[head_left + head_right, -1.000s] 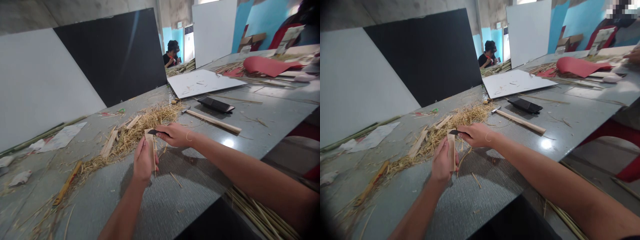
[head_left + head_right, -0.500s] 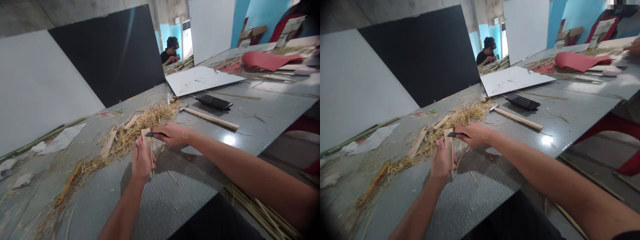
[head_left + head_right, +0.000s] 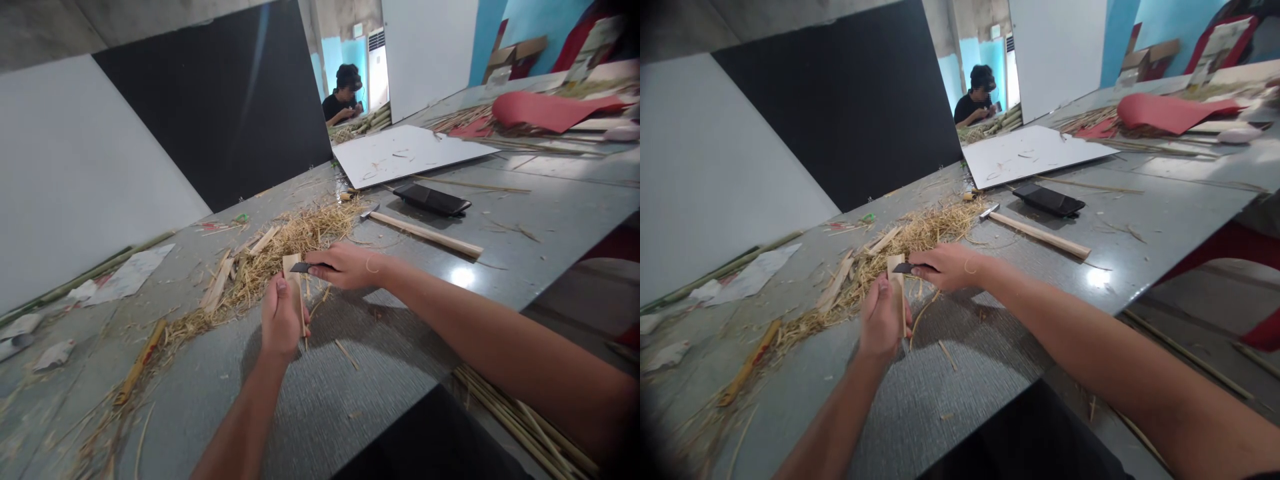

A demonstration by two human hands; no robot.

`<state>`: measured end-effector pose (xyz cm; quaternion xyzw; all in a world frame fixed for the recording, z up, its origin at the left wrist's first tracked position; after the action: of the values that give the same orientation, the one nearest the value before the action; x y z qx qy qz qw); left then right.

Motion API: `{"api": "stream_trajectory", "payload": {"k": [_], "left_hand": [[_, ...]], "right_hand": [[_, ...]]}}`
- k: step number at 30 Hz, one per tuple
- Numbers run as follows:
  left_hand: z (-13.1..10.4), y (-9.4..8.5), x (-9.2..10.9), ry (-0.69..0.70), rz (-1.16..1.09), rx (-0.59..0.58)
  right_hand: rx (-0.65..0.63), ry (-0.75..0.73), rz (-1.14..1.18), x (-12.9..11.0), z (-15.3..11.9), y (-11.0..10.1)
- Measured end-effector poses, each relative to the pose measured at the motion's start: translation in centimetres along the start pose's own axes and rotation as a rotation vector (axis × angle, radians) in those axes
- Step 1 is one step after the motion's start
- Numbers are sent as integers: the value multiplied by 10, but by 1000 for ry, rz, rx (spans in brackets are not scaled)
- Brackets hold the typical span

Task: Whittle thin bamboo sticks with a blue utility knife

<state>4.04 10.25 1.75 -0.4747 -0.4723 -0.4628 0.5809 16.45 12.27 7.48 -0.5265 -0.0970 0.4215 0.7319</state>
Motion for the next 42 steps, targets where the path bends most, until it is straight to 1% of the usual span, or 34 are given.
{"api": "stream_trajectory", "payload": {"k": [3, 6, 8, 10, 12, 14, 17, 20, 23, 27, 29, 30, 32, 36, 39, 40, 42], "left_hand": [[3, -3, 1, 19, 28, -1], [8, -6, 2, 67, 52, 7], [13, -8, 1, 92, 34, 20], [17, -10, -2, 87, -33, 37], [21, -11, -5, 62, -161, 51], [24, -13, -7, 30, -317, 63], [28, -16, -9, -16, -498, 92], [30, -20, -10, -46, -580, 115], [29, -20, -10, -79, -618, 114], [27, -20, -9, -98, -649, 130], [26, -20, -9, -109, -663, 136], [26, -19, -9, -117, -668, 129], [25, -15, -9, -142, -670, 68], [24, -4, -11, -222, -633, -116], [23, 1, -12, -286, -703, -239], [22, 2, -13, -309, -726, -263], [22, 0, -16, -351, -709, -264]], "right_hand": [[51, 20, -27, 3, 0, -3], [171, 80, -64, 9, 0, -12], [248, 137, -70, 14, -1, -18], [287, 178, -66, 15, -2, -21], [288, 181, -67, 12, -2, -20], [261, 155, -77, 6, -1, -17], [182, 117, -121, -5, -1, -8], [91, 116, -232, -7, -2, 3], [62, 155, -300, 3, -2, 6], [127, 261, -267, 26, -1, -2], [151, 282, -221, 32, -1, -5], [160, 283, -198, 34, 0, -7], [185, 293, -168, 38, -1, -10], [292, 352, -198, 48, -4, -22], [357, 341, -217, 52, -6, -29], [370, 337, -218, 53, -6, -30], [384, 330, -215, 52, -7, -31]]}}
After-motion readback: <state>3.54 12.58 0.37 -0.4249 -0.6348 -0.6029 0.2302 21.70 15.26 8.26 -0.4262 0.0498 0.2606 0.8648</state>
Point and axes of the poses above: each hand's wrist, its own z-axis towards the middle knuckle, its own y-axis out of the palm, x = y × z, the point moved 9 cm from there along z, towards the middle knuckle, and after that the axes turned 7 degrees about x, right-handed, at the moved point
